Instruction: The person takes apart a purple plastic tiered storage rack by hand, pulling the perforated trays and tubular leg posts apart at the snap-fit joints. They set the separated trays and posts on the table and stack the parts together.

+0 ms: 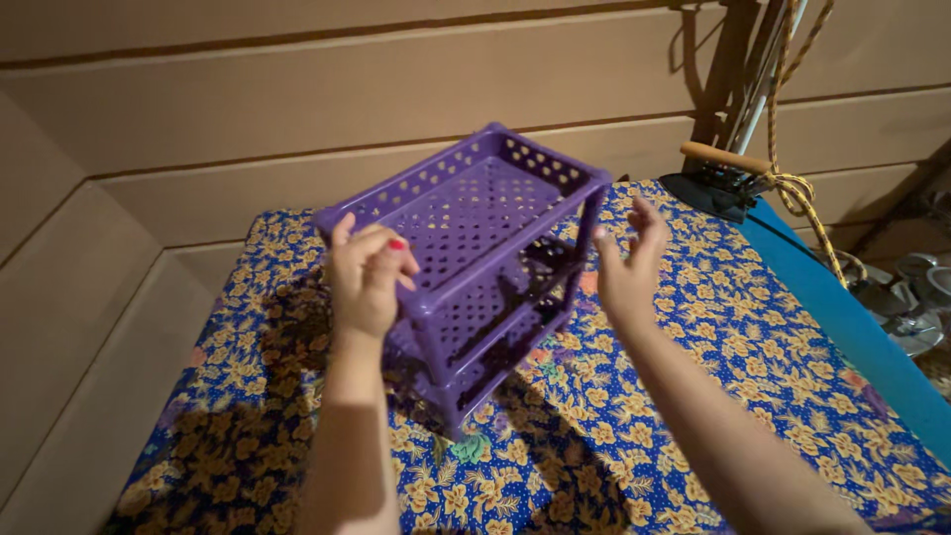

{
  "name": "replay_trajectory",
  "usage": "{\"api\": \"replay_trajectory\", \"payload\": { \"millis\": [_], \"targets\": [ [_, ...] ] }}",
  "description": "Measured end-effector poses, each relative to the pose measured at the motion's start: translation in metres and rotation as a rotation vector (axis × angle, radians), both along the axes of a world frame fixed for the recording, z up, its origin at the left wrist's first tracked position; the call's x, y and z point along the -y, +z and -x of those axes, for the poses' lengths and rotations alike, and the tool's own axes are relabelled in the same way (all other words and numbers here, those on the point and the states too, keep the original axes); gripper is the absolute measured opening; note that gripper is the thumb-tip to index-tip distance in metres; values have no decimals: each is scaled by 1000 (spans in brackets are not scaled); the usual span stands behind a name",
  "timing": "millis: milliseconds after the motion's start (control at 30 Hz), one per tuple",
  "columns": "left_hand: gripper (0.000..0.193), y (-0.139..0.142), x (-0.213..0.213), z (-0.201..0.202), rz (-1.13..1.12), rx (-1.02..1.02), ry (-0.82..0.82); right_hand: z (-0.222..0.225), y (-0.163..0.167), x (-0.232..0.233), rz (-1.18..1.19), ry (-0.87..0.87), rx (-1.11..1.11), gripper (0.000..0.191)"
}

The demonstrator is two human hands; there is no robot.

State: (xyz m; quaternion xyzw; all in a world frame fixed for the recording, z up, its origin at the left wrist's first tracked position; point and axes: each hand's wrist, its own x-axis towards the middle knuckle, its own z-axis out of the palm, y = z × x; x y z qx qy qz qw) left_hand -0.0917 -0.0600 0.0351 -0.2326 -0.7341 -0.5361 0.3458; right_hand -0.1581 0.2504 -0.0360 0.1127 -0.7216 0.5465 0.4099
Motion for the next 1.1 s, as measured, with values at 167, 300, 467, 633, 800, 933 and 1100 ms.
{"api": "replay_trajectory", "payload": {
  "millis": [167, 300, 467, 633, 800, 933, 1100],
  "targets": [
    [46, 51, 5, -1, 102, 349, 75, 35, 6, -16, 54, 373, 185, 34],
    [28, 73, -34, -41, 183, 161, 427, 40, 5, -16, 36, 352, 223, 26],
    [16, 56, -157, -32, 741, 5, 543, 23, 1, -16, 157, 453, 194, 21],
    [21, 29, -211, 8, 818, 25, 697, -6, -12, -14, -47, 209, 68, 19],
    [17, 5, -212, 14, 773, -40, 545, -16, -16, -14, 24, 169, 33, 18],
    [17, 8, -206, 12, 747, -107, 525, -19, -11, -12, 28, 172, -11, 19],
    [15, 17, -200, 8, 748, -180, 489, -28, -2, -8, 251, 368, 75, 23]
  ]
}}
